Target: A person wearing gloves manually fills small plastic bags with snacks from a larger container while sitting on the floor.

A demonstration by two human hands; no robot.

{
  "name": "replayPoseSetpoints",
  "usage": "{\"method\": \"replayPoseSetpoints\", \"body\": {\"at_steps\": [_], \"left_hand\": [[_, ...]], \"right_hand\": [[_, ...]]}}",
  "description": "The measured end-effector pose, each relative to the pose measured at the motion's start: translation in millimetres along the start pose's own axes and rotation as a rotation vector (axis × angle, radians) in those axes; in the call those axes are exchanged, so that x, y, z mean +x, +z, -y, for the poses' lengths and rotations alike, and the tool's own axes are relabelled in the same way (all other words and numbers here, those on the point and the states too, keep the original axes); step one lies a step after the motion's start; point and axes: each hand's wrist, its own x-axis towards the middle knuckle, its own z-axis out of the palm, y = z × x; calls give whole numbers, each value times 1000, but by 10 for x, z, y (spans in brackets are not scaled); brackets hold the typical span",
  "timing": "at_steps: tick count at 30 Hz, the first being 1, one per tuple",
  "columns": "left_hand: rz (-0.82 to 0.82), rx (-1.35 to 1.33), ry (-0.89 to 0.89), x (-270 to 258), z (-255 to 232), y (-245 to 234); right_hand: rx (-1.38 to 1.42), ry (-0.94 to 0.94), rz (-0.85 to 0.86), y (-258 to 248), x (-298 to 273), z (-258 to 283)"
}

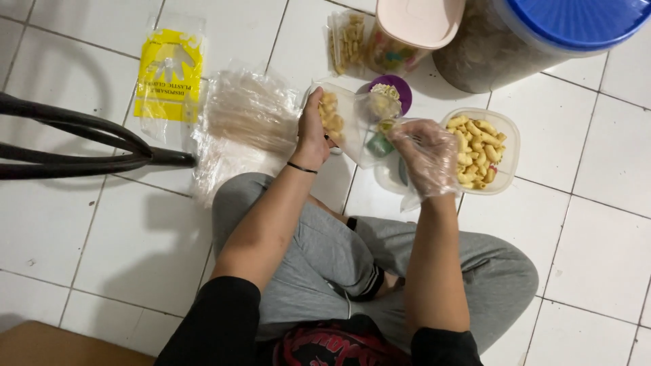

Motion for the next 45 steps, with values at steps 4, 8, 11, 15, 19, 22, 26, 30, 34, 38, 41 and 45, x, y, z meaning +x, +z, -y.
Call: {"method": "replayPoseSetpoints", "body": {"at_steps": [4,8,11,15,19,22,26,30,34,38,41,45], "left_hand": [[11,41,42,159,170,-49],[14,74,55,215,208,-31],[14,74,45,209,231,-30],[54,82,44,158,238,17],[57,104,26,63,206,46],[65,112,15,225,324,-29],[82,109,-6,108,283,19],[118,54,-50,266,382,-44],[107,-3,-50,286,387,-55],[123,8,-88,450,454,-133],[97,26,-82,439,444,-108],[73,42,-83,269,337,-28]], "right_hand": [[-155,128,7,102,4,-117],[-157,143,-78,180,70,-318],[-161,97,-122,216,93,-318],[-108,53,-111,261,39,113],[-73,-63,-33,257,43,-192],[-145,-20,-60,334,48,-54],[-277,49,-47,371,154,-233],[-233,164,-52,402,185,-259],[-94,-35,-92,381,190,-466],[-205,-100,-96,328,260,-634],[-225,-191,-114,252,219,-527],[-24,-87,-68,182,137,-359]]}}
